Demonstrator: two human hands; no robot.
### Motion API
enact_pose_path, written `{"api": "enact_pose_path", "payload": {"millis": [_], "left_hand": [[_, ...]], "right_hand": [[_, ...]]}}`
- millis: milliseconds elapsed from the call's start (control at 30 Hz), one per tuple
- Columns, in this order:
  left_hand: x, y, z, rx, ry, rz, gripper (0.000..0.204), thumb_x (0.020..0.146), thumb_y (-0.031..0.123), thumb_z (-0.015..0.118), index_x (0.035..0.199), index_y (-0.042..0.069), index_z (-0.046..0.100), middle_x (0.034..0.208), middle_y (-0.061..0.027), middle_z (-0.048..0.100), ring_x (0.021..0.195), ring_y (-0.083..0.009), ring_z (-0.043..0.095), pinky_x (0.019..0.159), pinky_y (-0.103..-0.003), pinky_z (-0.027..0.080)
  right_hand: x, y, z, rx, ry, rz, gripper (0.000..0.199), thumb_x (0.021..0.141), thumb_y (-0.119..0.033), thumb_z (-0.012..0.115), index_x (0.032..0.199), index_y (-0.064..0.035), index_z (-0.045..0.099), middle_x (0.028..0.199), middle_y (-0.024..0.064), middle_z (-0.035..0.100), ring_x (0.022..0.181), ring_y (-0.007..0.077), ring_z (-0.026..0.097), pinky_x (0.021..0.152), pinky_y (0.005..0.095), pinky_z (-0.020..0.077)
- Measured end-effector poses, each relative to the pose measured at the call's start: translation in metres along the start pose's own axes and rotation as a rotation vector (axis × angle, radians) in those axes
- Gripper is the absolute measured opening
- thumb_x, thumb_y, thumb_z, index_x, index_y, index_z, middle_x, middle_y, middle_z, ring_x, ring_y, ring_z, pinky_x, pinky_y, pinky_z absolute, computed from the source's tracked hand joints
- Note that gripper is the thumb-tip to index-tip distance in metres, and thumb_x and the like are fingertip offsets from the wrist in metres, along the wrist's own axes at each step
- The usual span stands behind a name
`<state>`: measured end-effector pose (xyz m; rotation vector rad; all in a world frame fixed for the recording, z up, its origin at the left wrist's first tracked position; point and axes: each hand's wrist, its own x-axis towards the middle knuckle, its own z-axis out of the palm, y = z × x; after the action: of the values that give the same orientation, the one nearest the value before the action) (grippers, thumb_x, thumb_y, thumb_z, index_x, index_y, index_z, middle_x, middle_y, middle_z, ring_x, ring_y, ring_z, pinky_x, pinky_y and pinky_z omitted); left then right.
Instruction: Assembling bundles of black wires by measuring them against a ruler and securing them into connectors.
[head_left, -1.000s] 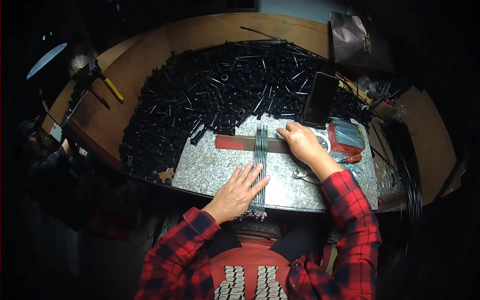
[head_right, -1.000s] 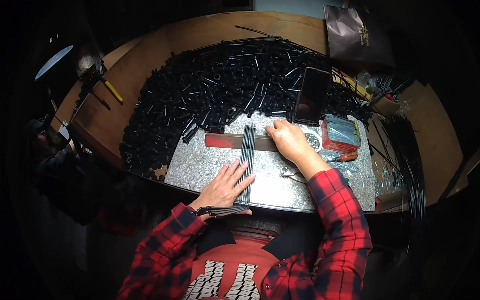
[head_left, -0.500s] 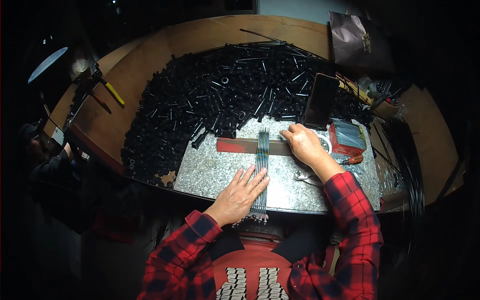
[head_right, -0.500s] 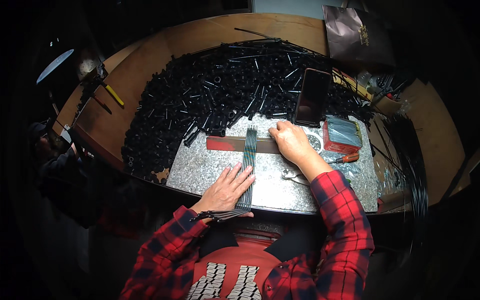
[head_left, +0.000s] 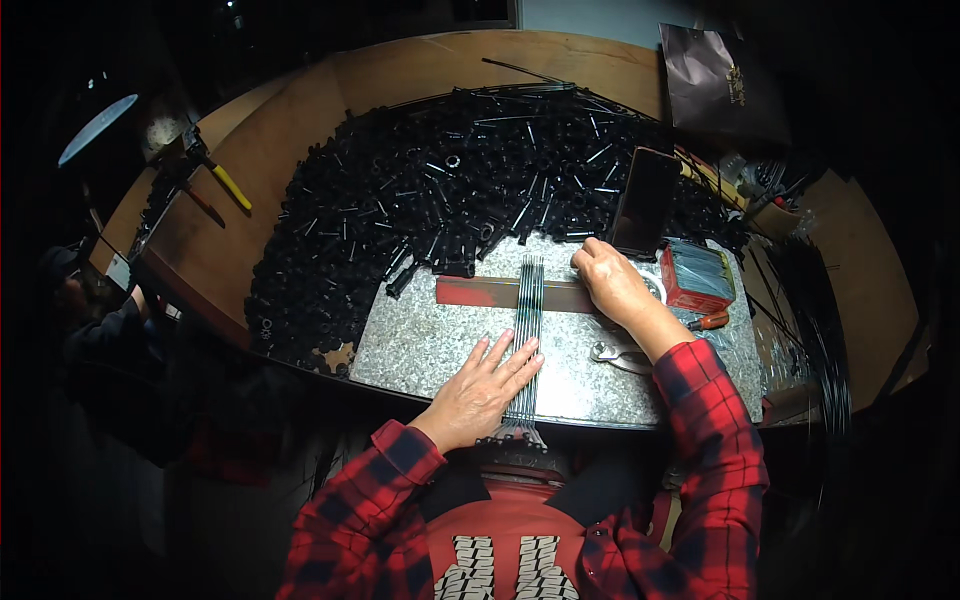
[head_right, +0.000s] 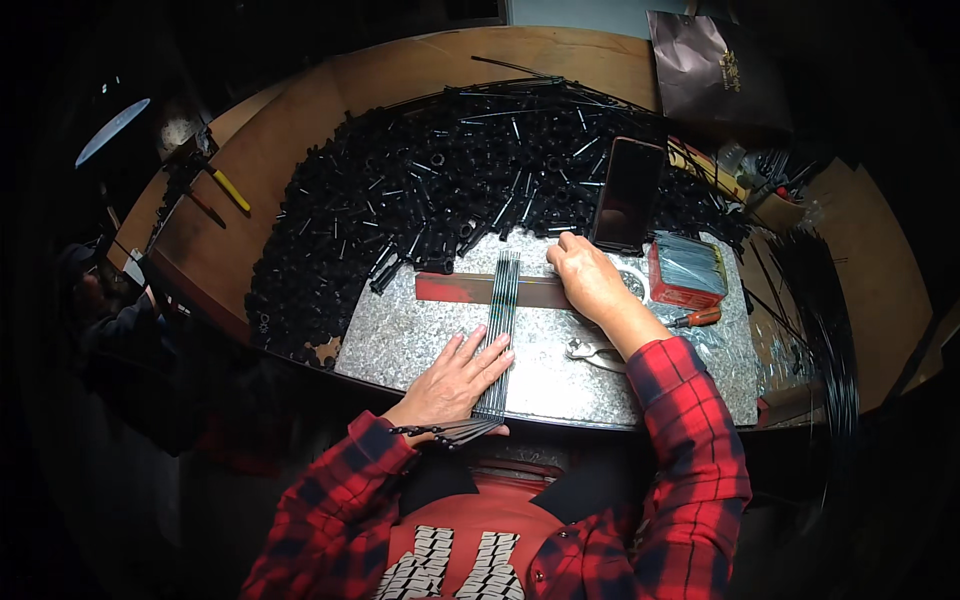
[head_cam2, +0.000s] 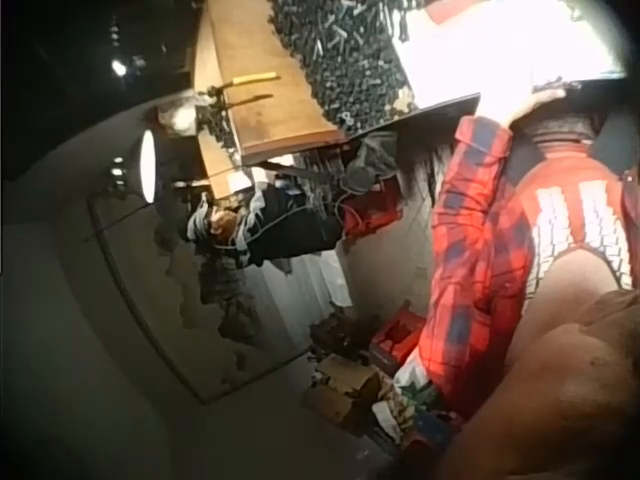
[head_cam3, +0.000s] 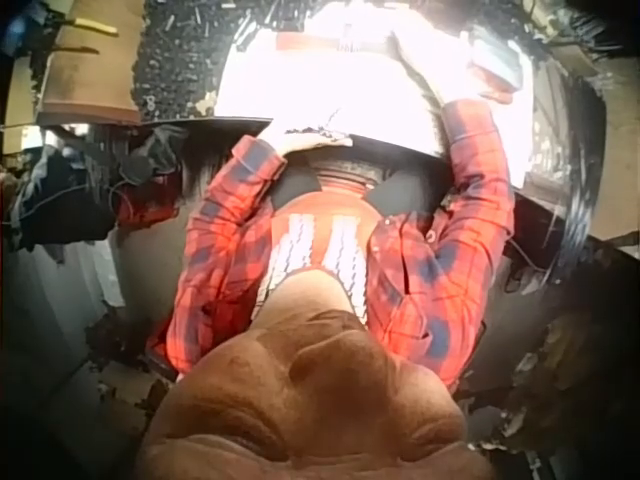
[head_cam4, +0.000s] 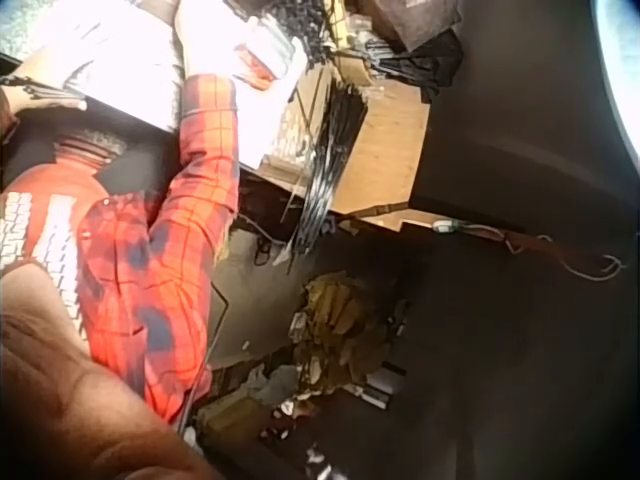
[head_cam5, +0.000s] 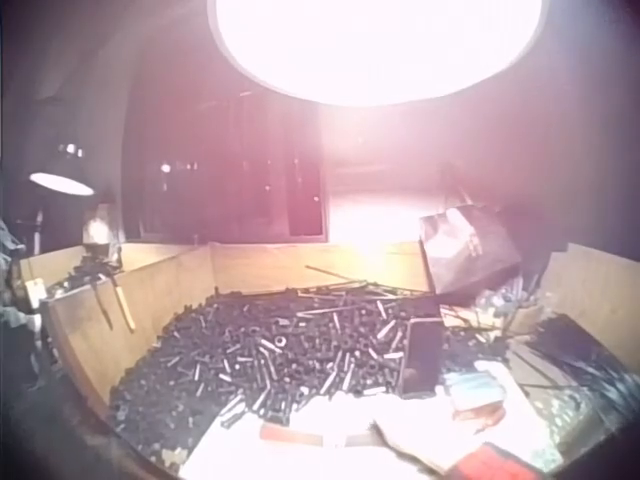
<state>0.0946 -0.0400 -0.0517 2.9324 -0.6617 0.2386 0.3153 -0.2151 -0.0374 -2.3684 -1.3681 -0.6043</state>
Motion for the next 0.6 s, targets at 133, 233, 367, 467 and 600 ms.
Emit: {"api": "enact_pose_path", "payload": {"millis": [133,233,367,467,600], "left_hand": [[0.0,0.002,-0.01,-0.09,-0.002,-0.013,0.077,0.079,0.038,0.064,0.141,0.004,0.033,0.149,-0.014,0.028,0.137,-0.0359,0.023,0.11,-0.05,0.023],[0.0,0.002,-0.01,-0.065,-0.029,-0.006,0.096,0.07,0.054,0.069,0.142,0.004,0.031,0.149,-0.0141,0.027,0.139,-0.0338,0.021,0.11,-0.05,0.023],[0.001,0.001,-0.008,-0.08,-0.02,-0.002,0.093,0.071,0.05,0.07,0.142,0.004,0.031,0.149,-0.0137,0.027,0.139,-0.0324,0.022,0.11,-0.05,0.023],[-0.001,0.0,-0.006,-0.09,-0.009,-0.008,0.092,0.07,0.05,0.07,0.141,0.005,0.032,0.149,-0.0138,0.027,0.139,-0.0324,0.023,0.11,-0.051,0.023],[-0.001,-0.001,-0.004,-0.097,-0.007,-0.006,0.09,0.07,0.049,0.071,0.142,0.01,0.033,0.149,-0.014,0.027,0.139,-0.0325,0.023,0.11,-0.051,0.023]], "right_hand": [[0.002,0.003,-0.002,0.074,-0.102,-0.044,0.018,0.079,-0.002,0.053,0.093,-0.0019,0.064,0.084,0.0139,0.055,0.085,0.0311,0.058,0.074,0.039,0.0487],[0.005,0.0,-0.005,0.091,-0.117,-0.055,0.017,0.079,-0.003,0.054,0.092,-0.0015,0.064,0.083,0.0134,0.055,0.083,0.0304,0.058,0.072,0.0386,0.0487],[0.009,-0.003,-0.007,0.067,-0.066,-0.059,0.015,0.075,-0.003,0.054,0.087,-0.0034,0.064,0.085,0.0117,0.055,0.089,0.0279,0.058,0.075,0.0372,0.0492],[0.013,-0.005,-0.007,0.063,-0.062,-0.068,0.017,0.074,-0.003,0.055,0.088,-0.004,0.065,0.085,0.0108,0.055,0.089,0.0273,0.057,0.075,0.0365,0.0494],[0.016,-0.008,-0.006,0.065,-0.061,-0.077,0.018,0.074,-0.002,0.055,0.089,-0.0037,0.065,0.085,0.011,0.055,0.088,0.0273,0.057,0.075,0.0361,0.0495]]}}
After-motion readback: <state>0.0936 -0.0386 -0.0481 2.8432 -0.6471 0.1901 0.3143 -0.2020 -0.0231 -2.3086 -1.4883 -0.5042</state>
